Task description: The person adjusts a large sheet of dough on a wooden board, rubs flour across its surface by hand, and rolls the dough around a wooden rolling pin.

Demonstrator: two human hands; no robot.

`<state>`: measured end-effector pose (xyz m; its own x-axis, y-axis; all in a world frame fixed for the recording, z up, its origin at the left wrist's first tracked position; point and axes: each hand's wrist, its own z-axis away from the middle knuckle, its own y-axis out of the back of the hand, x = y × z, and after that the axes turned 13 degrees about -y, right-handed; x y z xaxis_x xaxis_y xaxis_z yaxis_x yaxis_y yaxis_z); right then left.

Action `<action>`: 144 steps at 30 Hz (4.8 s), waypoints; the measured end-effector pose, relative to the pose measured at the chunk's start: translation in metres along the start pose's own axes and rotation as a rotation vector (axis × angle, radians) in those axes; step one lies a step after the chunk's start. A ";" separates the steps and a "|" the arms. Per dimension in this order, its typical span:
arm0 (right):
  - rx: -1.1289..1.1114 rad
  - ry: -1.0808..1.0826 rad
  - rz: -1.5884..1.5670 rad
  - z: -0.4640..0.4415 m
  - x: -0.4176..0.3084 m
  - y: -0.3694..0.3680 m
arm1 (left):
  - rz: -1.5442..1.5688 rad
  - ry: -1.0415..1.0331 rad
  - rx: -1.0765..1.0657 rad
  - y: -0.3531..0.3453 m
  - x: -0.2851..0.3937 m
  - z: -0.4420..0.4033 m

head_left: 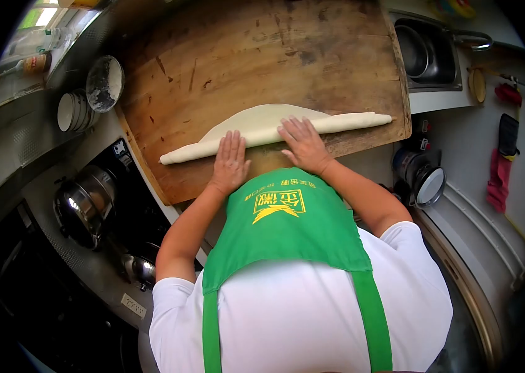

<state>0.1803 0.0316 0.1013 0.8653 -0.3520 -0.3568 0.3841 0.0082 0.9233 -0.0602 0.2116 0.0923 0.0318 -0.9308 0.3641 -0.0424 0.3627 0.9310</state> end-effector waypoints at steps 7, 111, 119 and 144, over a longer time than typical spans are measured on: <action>0.066 -0.173 0.037 -0.135 -0.013 -0.007 | -0.147 0.351 0.057 -0.003 -0.052 -0.143; 0.227 -0.287 -0.095 -0.203 -0.015 0.012 | -0.174 0.326 0.157 0.035 -0.096 -0.165; 0.119 -0.142 0.143 -0.119 0.008 -0.009 | -0.190 0.238 -0.004 -0.007 -0.061 -0.093; 0.293 -0.236 -0.450 -0.148 0.022 0.020 | 0.072 -0.100 0.025 0.034 -0.072 -0.075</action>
<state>0.2547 0.1623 0.0913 0.5297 -0.4600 -0.7126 0.5631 -0.4376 0.7010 0.0111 0.2940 0.0996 -0.0723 -0.9026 0.4244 -0.0656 0.4289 0.9010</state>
